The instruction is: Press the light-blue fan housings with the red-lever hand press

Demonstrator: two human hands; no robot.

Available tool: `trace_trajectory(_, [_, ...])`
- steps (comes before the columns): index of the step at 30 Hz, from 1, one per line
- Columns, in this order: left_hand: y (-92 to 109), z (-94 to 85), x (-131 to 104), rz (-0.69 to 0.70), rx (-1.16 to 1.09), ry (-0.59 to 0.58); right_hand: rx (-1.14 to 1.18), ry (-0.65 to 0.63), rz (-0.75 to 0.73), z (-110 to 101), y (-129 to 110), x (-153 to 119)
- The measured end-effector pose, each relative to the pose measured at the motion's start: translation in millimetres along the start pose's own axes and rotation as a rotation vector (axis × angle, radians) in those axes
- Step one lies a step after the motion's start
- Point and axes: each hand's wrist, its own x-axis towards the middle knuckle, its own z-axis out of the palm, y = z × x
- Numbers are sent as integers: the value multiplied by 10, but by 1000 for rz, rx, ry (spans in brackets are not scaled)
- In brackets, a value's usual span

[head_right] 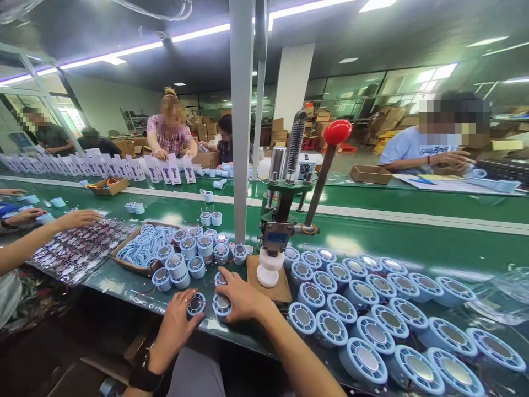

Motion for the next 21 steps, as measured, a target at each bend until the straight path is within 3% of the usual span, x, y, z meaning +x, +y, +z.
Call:
trace_trajectory(5, [-83,-162,24,66,-62,-153,29,-10,11,37,-113,-189])
trace_trajectory(9, [22,-146,53,48,-79,-185,90,42,141,317,-85,-551])
trace_trajectory(14, [298,-84,41,-140,45,-146,212,450,243,941,124,-867])
trace_trajectory(18, [248,-157,59,108,-53,-361,337,751,220,1270,162,-961])
trace_trajectory(21, [191,-142,103,141,-60,-346,415,896,223,1310,151,-941])
